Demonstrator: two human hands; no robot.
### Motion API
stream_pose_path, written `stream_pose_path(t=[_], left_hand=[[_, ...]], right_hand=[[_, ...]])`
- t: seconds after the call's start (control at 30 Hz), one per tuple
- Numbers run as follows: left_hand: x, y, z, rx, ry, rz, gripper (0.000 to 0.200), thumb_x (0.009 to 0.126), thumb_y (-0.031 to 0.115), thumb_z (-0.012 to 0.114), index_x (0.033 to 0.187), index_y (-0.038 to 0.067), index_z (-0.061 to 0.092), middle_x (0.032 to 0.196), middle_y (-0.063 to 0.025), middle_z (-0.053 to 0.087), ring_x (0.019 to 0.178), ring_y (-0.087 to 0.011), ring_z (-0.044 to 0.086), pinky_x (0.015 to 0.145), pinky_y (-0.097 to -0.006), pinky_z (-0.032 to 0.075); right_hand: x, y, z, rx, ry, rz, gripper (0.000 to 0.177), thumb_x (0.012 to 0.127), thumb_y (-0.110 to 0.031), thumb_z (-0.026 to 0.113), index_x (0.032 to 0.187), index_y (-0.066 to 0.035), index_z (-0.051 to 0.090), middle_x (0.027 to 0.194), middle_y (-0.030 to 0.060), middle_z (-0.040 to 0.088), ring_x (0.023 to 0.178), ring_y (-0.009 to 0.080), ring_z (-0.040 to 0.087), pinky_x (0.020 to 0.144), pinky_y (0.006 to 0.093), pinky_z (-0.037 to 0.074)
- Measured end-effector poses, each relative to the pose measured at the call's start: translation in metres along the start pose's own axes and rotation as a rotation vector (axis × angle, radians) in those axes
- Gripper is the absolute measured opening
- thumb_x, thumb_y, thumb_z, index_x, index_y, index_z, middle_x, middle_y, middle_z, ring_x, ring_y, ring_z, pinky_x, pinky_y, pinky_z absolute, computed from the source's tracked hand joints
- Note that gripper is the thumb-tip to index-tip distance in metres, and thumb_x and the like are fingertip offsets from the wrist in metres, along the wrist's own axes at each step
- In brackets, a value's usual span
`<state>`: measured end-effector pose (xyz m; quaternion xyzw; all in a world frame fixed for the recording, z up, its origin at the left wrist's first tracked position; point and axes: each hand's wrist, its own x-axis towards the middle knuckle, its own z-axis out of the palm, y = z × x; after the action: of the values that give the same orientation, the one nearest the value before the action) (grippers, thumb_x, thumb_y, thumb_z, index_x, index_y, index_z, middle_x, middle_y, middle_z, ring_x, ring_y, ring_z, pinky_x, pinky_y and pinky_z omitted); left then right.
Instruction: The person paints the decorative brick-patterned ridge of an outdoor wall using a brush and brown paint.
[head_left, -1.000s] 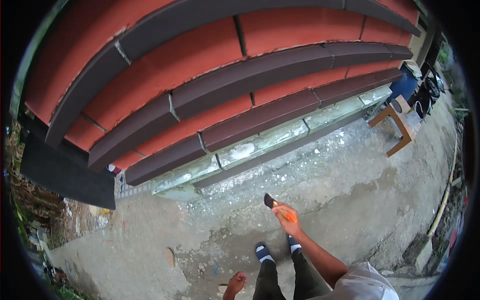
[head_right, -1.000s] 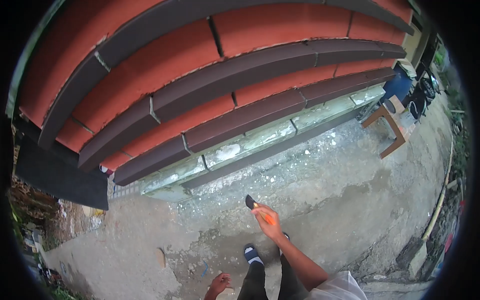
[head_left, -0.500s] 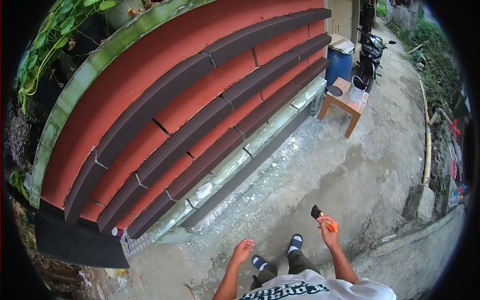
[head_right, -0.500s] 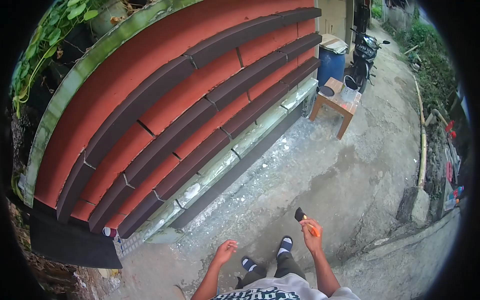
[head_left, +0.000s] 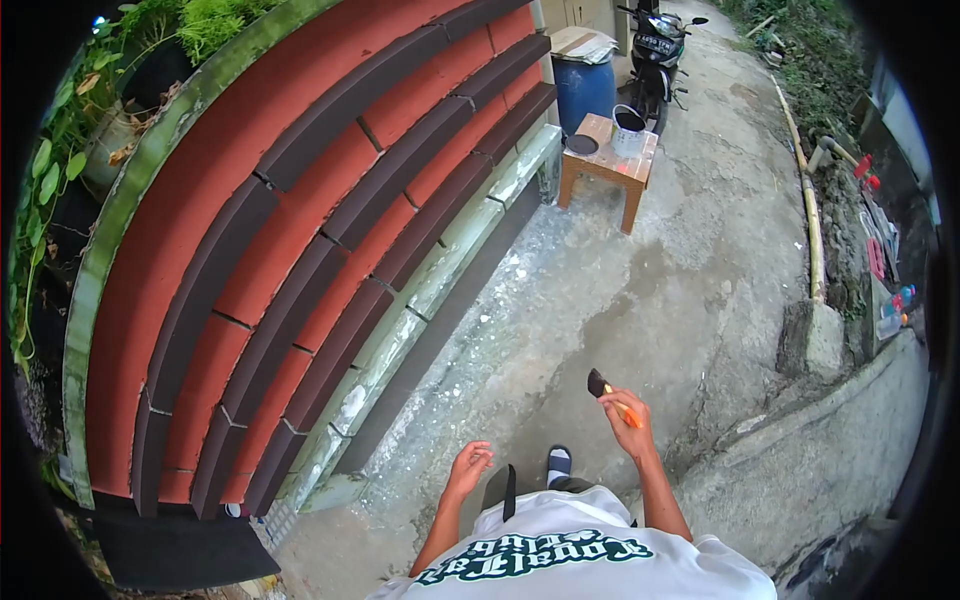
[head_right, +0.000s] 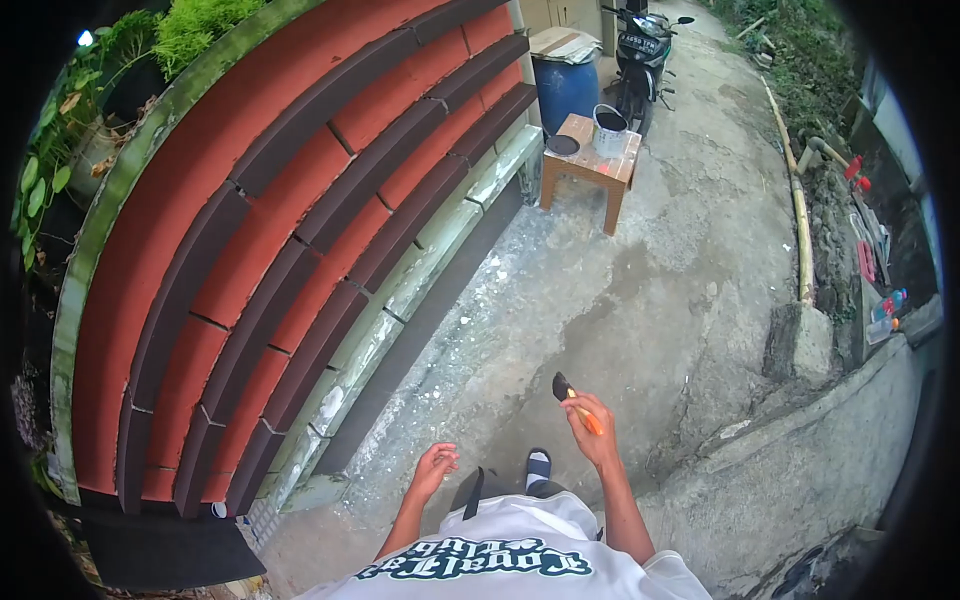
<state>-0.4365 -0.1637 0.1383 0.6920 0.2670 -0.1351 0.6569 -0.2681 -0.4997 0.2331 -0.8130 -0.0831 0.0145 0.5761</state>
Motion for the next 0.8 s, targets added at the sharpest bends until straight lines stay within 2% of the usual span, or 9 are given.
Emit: stream_pose_path(t=[0.2, 0.4, 0.53, 0.63, 0.73, 0.8], left_hand=[[0.043, 0.049, 0.047, -0.039, -0.125, 0.116, 0.029, 0.097, 0.017, 0.063, 0.123, 0.005, 0.060, 0.107, -0.0088, 0.069, 0.089, -0.0155, 0.068, 0.081, -0.0292, 0.051], [0.132, 0.094, 0.083, 0.045, -0.133, 0.063, 0.026, 0.096, 0.014, 0.063, 0.120, 0.002, 0.062, 0.105, -0.0096, 0.070, 0.087, -0.0156, 0.067, 0.082, -0.0299, 0.054], [0.203, 0.126, 0.120, -0.017, -0.221, 0.108, 0.026, 0.096, 0.013, 0.062, 0.119, 0.002, 0.062, 0.105, -0.0093, 0.070, 0.087, -0.0149, 0.067, 0.081, -0.0290, 0.053], [0.265, 0.177, 0.151, -0.027, -0.272, 0.171, 0.027, 0.093, 0.010, 0.062, 0.119, 0.002, 0.063, 0.104, -0.0088, 0.070, 0.088, -0.0139, 0.066, 0.081, -0.0286, 0.053], [0.314, 0.240, 0.180, -0.010, -0.285, 0.186, 0.027, 0.092, 0.008, 0.061, 0.118, 0.001, 0.063, 0.104, -0.0084, 0.069, 0.088, -0.0135, 0.066, 0.081, -0.0288, 0.053], [0.347, 0.282, 0.199, -0.019, -0.313, 0.266, 0.026, 0.093, 0.007, 0.060, 0.118, 0.001, 0.062, 0.103, -0.0081, 0.069, 0.088, -0.0130, 0.065, 0.081, -0.0281, 0.053]], right_hand=[[0.051, 0.001, -0.028, 0.014, 0.147, -0.022, 0.011, 0.090, -0.007, 0.067, 0.099, -0.006, 0.074, 0.110, 0.0185, 0.070, 0.105, 0.0296, 0.069, 0.088, 0.0354, 0.051], [0.112, 0.029, -0.053, 0.002, 0.164, 0.030, 0.012, 0.090, -0.007, 0.068, 0.099, -0.007, 0.074, 0.109, 0.0181, 0.070, 0.104, 0.0297, 0.068, 0.088, 0.0353, 0.051], [0.175, 0.035, -0.074, -0.023, 0.189, 0.024, 0.011, 0.090, -0.007, 0.068, 0.099, -0.007, 0.075, 0.109, 0.0173, 0.070, 0.104, 0.0293, 0.068, 0.087, 0.0341, 0.051], [0.227, 0.036, -0.097, -0.010, 0.197, 0.096, 0.011, 0.091, -0.007, 0.068, 0.099, -0.006, 0.075, 0.110, 0.0174, 0.070, 0.104, 0.0284, 0.068, 0.087, 0.0339, 0.051], [0.280, 0.043, -0.118, -0.055, 0.215, 0.004, 0.012, 0.091, -0.003, 0.066, 0.099, -0.005, 0.074, 0.108, 0.0133, 0.069, 0.087, 0.0170, 0.066, 0.076, 0.0279, 0.052], [0.305, 0.046, -0.132, -0.044, 0.242, 0.088, 0.011, 0.091, -0.005, 0.066, 0.098, -0.005, 0.074, 0.109, 0.0158, 0.070, 0.095, 0.0235, 0.068, 0.082, 0.0314, 0.052]])
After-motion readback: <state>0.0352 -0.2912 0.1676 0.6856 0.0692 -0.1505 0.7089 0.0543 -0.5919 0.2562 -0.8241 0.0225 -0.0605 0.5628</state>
